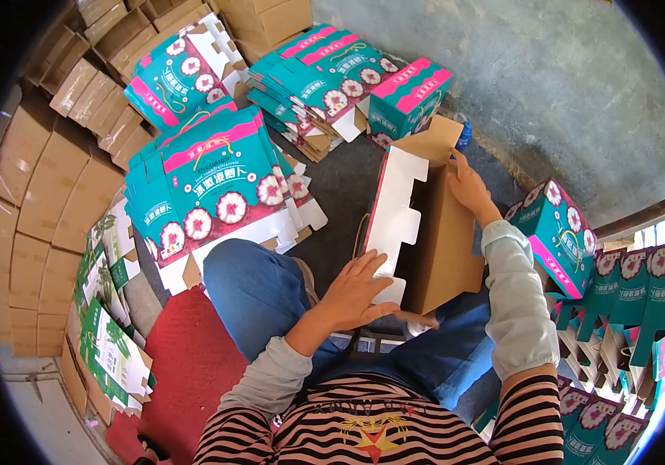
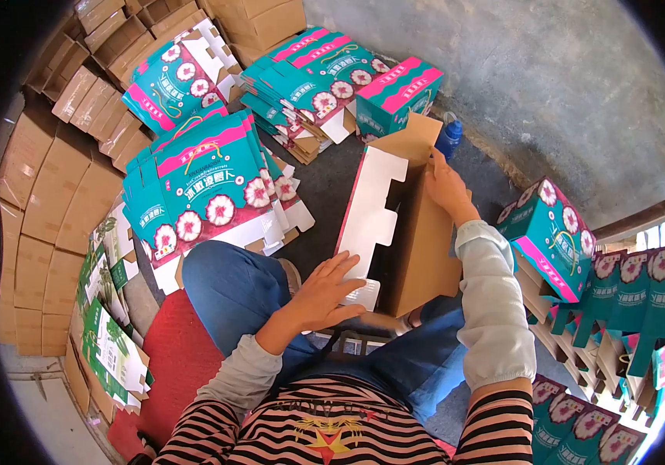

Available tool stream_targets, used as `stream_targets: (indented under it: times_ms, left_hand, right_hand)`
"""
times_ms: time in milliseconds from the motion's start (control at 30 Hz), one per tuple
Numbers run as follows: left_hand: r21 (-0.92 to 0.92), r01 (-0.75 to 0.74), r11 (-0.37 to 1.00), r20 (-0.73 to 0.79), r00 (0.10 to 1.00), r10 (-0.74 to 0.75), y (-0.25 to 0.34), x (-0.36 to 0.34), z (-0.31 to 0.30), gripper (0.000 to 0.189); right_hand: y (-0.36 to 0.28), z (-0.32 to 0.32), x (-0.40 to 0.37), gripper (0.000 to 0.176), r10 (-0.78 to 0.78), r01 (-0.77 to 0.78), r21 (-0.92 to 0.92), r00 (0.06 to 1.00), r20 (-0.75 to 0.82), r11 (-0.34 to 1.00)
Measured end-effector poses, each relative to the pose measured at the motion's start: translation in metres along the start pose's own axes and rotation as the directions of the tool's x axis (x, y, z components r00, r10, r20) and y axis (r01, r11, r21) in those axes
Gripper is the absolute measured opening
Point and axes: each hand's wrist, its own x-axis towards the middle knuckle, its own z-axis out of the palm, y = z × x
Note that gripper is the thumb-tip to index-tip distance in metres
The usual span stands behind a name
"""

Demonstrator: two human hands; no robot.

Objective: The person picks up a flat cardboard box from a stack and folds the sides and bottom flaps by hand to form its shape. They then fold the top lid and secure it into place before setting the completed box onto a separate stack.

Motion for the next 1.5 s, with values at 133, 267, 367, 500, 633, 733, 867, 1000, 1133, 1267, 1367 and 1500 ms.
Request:
stream_targets:
  times_ms: [133, 267, 367, 500, 633, 733, 867, 1000, 1133, 1267, 1367, 1500]
  left_hand:
    - [-0.084, -0.005, 0.996, 0.032, 0.999, 0.008, 0.003, -0.01, -0.01, 0.056]
    - [0.019, 0.104, 0.994, -0.056, 0.993, -0.103, 0.014, -0.013, 0.002, 0.053]
    - [0.071, 0.188, 0.98, -0.194, 0.966, -0.171, 0.015, -0.008, 0.024, 0.049]
    - [0.247, 0.255, 0.935, -0.268, 0.945, -0.187, 0.033, 0.002, 0.038, 0.044]
    - [0.418, 0.077, 0.905, -0.267, 0.963, 0.041, 0.035, 0.008, 0.059, 0.048]
    - [0.13, 0.093, 0.987, -0.281, 0.958, -0.053, 0.06, 0.016, 0.059, 0.059]
    - [0.331, 0.125, 0.935, -0.142, 0.987, -0.081, 0.065, 0.025, 0.076, 0.065]
    - [0.338, 0.146, 0.93, -0.188, 0.978, -0.086, 0.06, 0.026, 0.083, 0.049]
    - [0.279, 0.138, 0.95, -0.228, 0.971, -0.074, 0.036, 0.021, 0.05, 0.047]
    - [0.34, 0.102, 0.935, -0.227, 0.974, -0.024, 0.001, 0.013, 0.028, 0.043]
    - [0.246, 0.13, 0.961, -0.289, 0.956, -0.055, -0.008, 0.009, 0.021, 0.035]
    - [-0.054, 0.309, 0.95, -0.386, 0.871, -0.305, -0.006, 0.021, 0.018, 0.04]
  right_hand:
    - [0.014, -0.002, 0.007, 0.045, 0.183, -0.186, 0.132, 0.982, 0.038, 0.974]
    - [0.013, -0.008, 0.005, 0.043, 0.099, -0.119, 0.188, 0.989, 0.114, 0.975]
    - [0.015, -0.011, 0.0, 0.039, -0.06, 0.036, 0.183, 0.99, 0.131, 0.983]
    - [0.001, -0.022, -0.004, 0.037, 0.069, -0.082, 0.042, 0.967, 0.247, 0.996]
    - [0.0, -0.024, -0.009, 0.037, 0.094, -0.075, -0.085, 0.965, 0.243, 0.994]
    - [0.001, -0.017, -0.011, 0.033, 0.075, -0.057, -0.102, 0.981, 0.179, 0.993]
    - [-0.012, -0.026, -0.014, 0.03, 0.139, -0.121, -0.116, 0.977, 0.163, 0.986]
    - [-0.002, -0.035, -0.022, 0.027, 0.103, -0.092, -0.157, 0.992, 0.066, 0.983]
    - [0.029, -0.059, -0.036, 0.028, 0.069, -0.05, -0.161, 0.991, 0.116, 0.986]
    - [0.031, -0.083, -0.053, 0.027, 0.288, -0.303, -0.035, 0.854, 0.433, 0.952]
    - [0.039, -0.09, -0.058, 0.027, 0.233, -0.328, 0.057, 0.774, 0.589, 0.943]
    - [0.033, -0.096, -0.06, 0.035, 0.164, -0.279, 0.1, 0.779, 0.605, 0.955]
